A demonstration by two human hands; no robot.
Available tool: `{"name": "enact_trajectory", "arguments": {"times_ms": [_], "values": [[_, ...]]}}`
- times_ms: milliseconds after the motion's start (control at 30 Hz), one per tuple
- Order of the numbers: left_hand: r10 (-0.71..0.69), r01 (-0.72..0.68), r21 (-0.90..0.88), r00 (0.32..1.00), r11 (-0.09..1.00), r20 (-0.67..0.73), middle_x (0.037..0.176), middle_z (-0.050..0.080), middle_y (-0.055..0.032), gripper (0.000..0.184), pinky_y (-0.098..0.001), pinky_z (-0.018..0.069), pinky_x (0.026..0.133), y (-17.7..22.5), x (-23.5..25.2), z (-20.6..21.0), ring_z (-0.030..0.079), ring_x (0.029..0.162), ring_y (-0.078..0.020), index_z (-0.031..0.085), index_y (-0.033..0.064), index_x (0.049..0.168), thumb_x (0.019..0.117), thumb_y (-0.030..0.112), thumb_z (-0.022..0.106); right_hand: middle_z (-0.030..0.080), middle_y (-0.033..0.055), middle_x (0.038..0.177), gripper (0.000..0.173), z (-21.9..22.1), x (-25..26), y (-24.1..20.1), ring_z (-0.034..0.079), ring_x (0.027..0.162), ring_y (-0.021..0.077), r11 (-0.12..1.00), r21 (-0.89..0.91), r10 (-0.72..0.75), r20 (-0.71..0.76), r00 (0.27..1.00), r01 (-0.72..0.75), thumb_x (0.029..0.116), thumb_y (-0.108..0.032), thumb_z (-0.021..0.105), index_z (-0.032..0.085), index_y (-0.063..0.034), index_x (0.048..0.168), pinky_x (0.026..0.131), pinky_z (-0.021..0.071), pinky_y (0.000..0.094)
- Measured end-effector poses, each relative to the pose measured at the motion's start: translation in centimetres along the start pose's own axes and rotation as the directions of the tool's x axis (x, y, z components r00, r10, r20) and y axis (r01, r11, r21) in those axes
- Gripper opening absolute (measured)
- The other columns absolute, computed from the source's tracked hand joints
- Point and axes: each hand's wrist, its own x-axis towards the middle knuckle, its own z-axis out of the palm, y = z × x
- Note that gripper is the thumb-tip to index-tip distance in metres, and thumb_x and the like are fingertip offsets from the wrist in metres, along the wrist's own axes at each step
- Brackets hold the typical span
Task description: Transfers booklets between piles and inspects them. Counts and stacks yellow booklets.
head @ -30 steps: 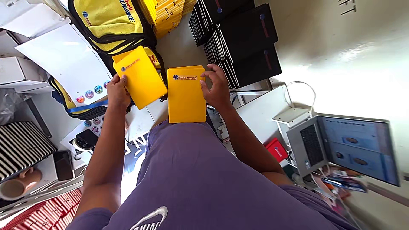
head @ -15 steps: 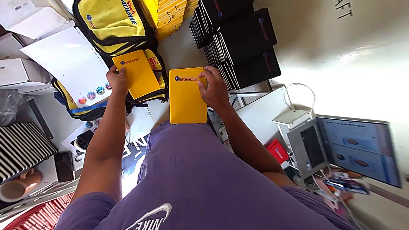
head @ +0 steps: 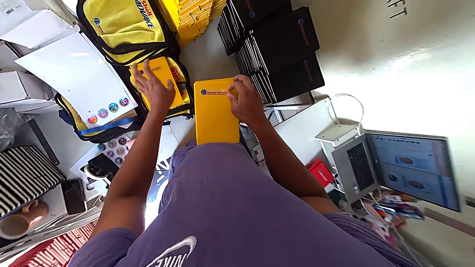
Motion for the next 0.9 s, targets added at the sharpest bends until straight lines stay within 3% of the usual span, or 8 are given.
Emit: {"name": "enact_trajectory", "arguments": {"times_ms": [100,167,300,533,700,767,833,900], "values": [[0.199,-0.194,-0.047,0.971,0.98,0.135,0.16,0.031,-0.0297,0.059,-0.0686,0.0351,0.112,3.3,-1.7,0.3,0.031,0.145,-0.0529,0.055,0.0062,0.144,0.0904,0.025,0.07,0.054,0.0107,0.145,0.013,-0.1,0.1,-0.2,0.064,0.118,0.0257,1.0,0.0,0.001,0.012,1.0,-0.001,0.0994,-0.018,0.064,0.069,-0.0077,0.105,0.091,0.0593,0.0442],[0.338,-0.324,-0.097,0.916,0.941,0.215,0.156,0.042,-0.0215,0.039,-0.0632,0.0392,0.112,5.2,-2.9,1.0,0.036,0.144,-0.0464,0.066,0.0106,0.131,0.0926,0.015,0.065,0.053,0.01,0.146,0.013,-0.1,0.1,-0.3,0.064,0.119,0.0258,1.0,0.005,0.008,0.013,1.0,-0.008,0.0994,-0.019,0.063,0.069,-0.0076,0.102,0.092,0.0589,0.0445],[0.506,-0.478,-0.164,0.806,0.863,0.307,0.153,0.048,-0.0088,0.035,-0.0589,0.0397,0.11,7.1,-4.4,2.4,0.039,0.143,-0.0368,0.068,0.0186,0.128,0.0932,0.026,0.068,0.049,0.011,0.15,0.018,0.5,0.0,-0.2,0.053,0.131,0.029,0.997,0.06,0.048,-0.011,0.999,-0.047,0.0971,-0.022,0.061,0.07,-0.0068,0.096,0.104,0.051,0.0464],[0.306,-0.264,-0.157,0.862,0.952,0.405,0.148,0.051,-0.017,0.069,-0.0551,0.0444,0.108,6.0,-5.2,2.4,0.049,0.133,-0.0374,0.048,0.0106,0.148,0.0925,0.043,0.072,0.047,0.008,0.153,0.021,0.0,-0.4,0.0,0.051,0.134,0.0251,0.981,0.174,0.087,0.01,0.996,-0.087,0.0964,-0.027,0.061,0.072,-0.0079,0.096,0.105,0.0503,0.0437],[0.294,-0.156,-0.318,0.842,0.935,0.452,0.146,0.051,-0.0164,0.071,-0.0446,0.0605,0.093,4.4,-5.9,1.8,0.064,0.12,-0.0259,0.044,0.0156,0.152,0.093,0.036,0.077,0.048,0.0085,0.152,0.02,-0.4,-0.8,0.9,0.059,0.119,0.0212,0.96,0.269,0.069,0.023,0.997,-0.073,0.0968,-0.024,0.06,0.07,-0.0068,0.094,0.093,0.0544,0.0399],[0.3,-0.162,-0.32,0.841,0.934,0.451,0.146,0.052,-0.0155,0.071,-0.0442,0.0594,0.093,4.4,-5.9,1.9,0.064,0.119,-0.0251,0.044,0.0159,0.152,0.0923,0.035,0.078,0.047,0.0101,0.153,0.019,-0.3,-0.9,1.2,0.057,0.126,0.0225,0.964,0.26,0.068,-0.025,0.997,-0.06,0.0955,-0.026,0.064,0.069,-0.0096,0.102,0.094,0.0551,0.0405],[0.297,-0.171,-0.297,0.84,0.939,0.453,0.146,0.053,-0.0155,0.07,-0.0451,0.058,0.096,4.8,-5.6,1.9,0.064,0.119,-0.0258,0.046,0.0148,0.15,0.0915,0.036,0.078,0.043,0.0125,0.156,0.034,-0.4,-0.8,1.4,0.052,0.135,0.0262,0.98,0.197,0.042,-0.07,0.997,-0.028,0.0946,-0.032,0.068,0.067,-0.0123,0.122,0.102,0.0536,0.0438],[0.291,-0.182,-0.266,0.836,0.947,0.464,0.145,0.053,-0.0159,0.071,-0.0458,0.057,0.097,5.0,-5.5,1.7,0.064,0.119,-0.0265,0.046,0.0139,0.15,0.0915,0.038,0.078,0.038,0.0123,0.161,0.041,-0.4,-1.0,1.1,0.057,0.128,0.0268,0.996,0.094,0.007,-0.08,0.997,0.0,0.0951,-0.034,0.067,0.068,-0.0143,0.131,0.101,0.054,0.0452]]}}
